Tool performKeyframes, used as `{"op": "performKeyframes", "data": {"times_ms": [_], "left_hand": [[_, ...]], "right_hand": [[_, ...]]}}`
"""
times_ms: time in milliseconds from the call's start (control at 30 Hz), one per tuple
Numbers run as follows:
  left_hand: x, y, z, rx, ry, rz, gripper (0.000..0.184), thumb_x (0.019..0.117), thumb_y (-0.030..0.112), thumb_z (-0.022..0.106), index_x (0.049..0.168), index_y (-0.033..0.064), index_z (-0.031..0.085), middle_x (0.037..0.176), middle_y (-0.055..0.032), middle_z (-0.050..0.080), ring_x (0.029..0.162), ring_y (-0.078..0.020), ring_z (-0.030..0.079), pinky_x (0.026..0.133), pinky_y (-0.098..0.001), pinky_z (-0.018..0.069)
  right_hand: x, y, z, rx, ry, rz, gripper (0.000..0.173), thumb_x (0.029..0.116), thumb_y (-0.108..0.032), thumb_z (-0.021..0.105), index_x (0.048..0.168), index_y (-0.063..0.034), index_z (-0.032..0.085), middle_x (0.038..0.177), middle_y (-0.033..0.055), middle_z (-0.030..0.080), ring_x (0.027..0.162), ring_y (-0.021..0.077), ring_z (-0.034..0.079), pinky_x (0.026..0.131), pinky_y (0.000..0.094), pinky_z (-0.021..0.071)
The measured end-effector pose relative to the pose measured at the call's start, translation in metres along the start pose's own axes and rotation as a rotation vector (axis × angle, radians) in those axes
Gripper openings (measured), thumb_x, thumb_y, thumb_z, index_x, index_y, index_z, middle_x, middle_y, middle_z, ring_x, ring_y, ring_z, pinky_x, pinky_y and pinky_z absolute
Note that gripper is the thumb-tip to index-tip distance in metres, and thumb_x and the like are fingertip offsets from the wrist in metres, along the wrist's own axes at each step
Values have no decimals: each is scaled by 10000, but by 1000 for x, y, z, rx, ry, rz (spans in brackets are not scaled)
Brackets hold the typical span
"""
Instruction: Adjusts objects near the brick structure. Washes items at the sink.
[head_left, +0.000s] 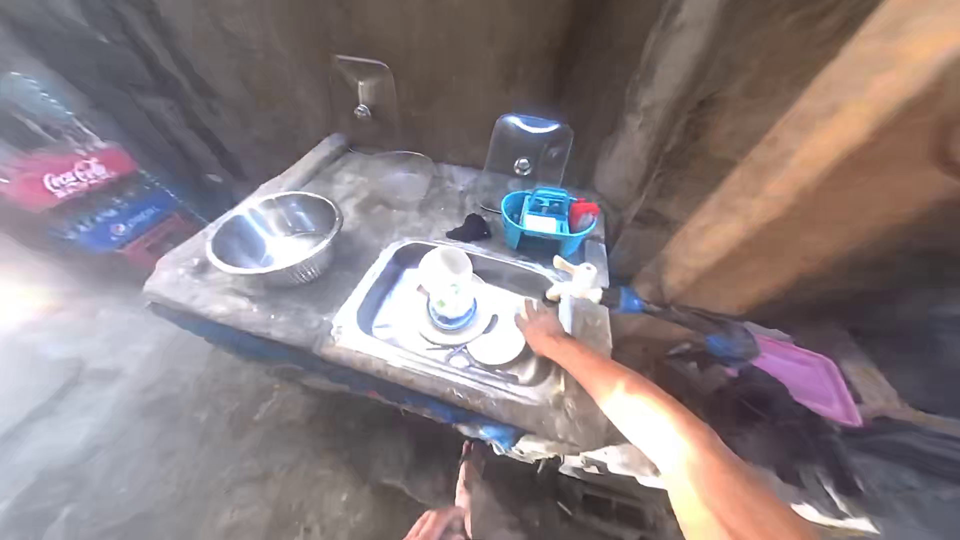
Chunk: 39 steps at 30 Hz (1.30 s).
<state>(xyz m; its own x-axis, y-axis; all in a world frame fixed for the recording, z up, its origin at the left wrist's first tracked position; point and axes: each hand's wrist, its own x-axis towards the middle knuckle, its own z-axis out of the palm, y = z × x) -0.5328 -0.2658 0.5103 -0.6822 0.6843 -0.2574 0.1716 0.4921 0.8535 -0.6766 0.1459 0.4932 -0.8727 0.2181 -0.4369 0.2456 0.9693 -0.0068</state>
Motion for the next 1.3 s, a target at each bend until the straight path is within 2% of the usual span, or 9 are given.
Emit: {"op": "performKeyframes", "data": {"times_ms": [167, 333, 467, 533, 667, 767, 900, 1067, 1300], "left_hand": [[113, 50, -52, -160, -23, 56, 297, 1034, 179, 583, 1262, 21, 688, 1158, -123, 731, 1008, -186, 724, 914, -397, 601], [242, 76, -74, -465, 114, -6, 390, 1030, 224, 563, 1351, 7, 607, 1292, -134, 678, 1149, -188, 678, 995, -387, 568], [341, 92, -61, -670, 116, -138, 686, 1025, 395, 556, 1550, 3, 351, 1545, -238, 432, 1383, -305, 497, 1128, -478, 450], [374, 95, -59, -774, 81, -219, 565, 1054, 366, 512, 1501, 28, 443, 1470, -204, 518, 1310, -269, 549, 1085, -463, 469], [391, 98, -59, -1199, -9, -401, 397, 1111, 273, 358, 1228, 8, 629, 998, -128, 712, 868, -195, 693, 777, -381, 593], [363, 109, -38, -1244, -109, -392, 406, 1122, 273, 327, 1359, 17, 535, 1178, -133, 673, 1050, -196, 661, 918, -396, 562], [377, 98, -39, -971, -91, -356, 356, 1102, 180, 377, 1318, -47, 548, 1186, -187, 638, 1051, -224, 637, 926, -401, 548], [404, 89, -55, -1395, -248, -540, 450, 1115, 302, 264, 1237, -16, 558, 1067, -145, 713, 985, -231, 713, 859, -381, 593], [396, 87, -50, -1166, -310, -573, 433, 1126, 277, 298, 1322, 6, 573, 1150, -143, 691, 1003, -221, 679, 863, -401, 572]], "right_hand": [[51, 25, 1, 196, 57, 83, 333, 957, -154, 640, 1275, -71, 686, 1495, 303, 479, 1373, 557, 424, 998, 753, 403], [25, 11, -41, 569, 364, 251, 434, 978, -291, 638, 1307, -10, 667, 1429, 268, 547, 1330, 411, 539, 1098, 557, 463], [0, -68, -35, 794, 576, 127, 467, 912, -152, 713, 1343, 16, 643, 1480, 288, 507, 1358, 432, 523, 1096, 559, 482], [-6, -104, -39, 1010, 638, 123, 615, 860, -28, 682, 1450, 54, 532, 1584, 269, 400, 1450, 356, 451, 1158, 468, 452], [7, -110, -46, 1191, 893, 102, 526, 929, -65, 484, 1421, 116, 524, 1568, 298, 413, 1453, 321, 466, 1185, 409, 441], [26, -89, -58, 1185, 799, 362, 584, 1009, -332, 480, 1430, 68, 542, 1606, 284, 356, 1496, 368, 375, 1224, 483, 342], [35, -99, -55, 1428, 783, 738, 393, 934, -208, 666, 1251, 23, 650, 1325, 196, 638, 1250, 249, 605, 1066, 415, 501], [24, -146, -51, 1308, 973, 577, 255, 858, -171, 672, 941, 71, 678, 1218, 238, 633, 1240, 262, 580, 1071, 355, 475], [10, -152, -38, 1400, 809, 576, 582, 966, -99, 593, 1495, 94, 446, 1578, 283, 405, 1490, 311, 400, 1248, 395, 329]]}}
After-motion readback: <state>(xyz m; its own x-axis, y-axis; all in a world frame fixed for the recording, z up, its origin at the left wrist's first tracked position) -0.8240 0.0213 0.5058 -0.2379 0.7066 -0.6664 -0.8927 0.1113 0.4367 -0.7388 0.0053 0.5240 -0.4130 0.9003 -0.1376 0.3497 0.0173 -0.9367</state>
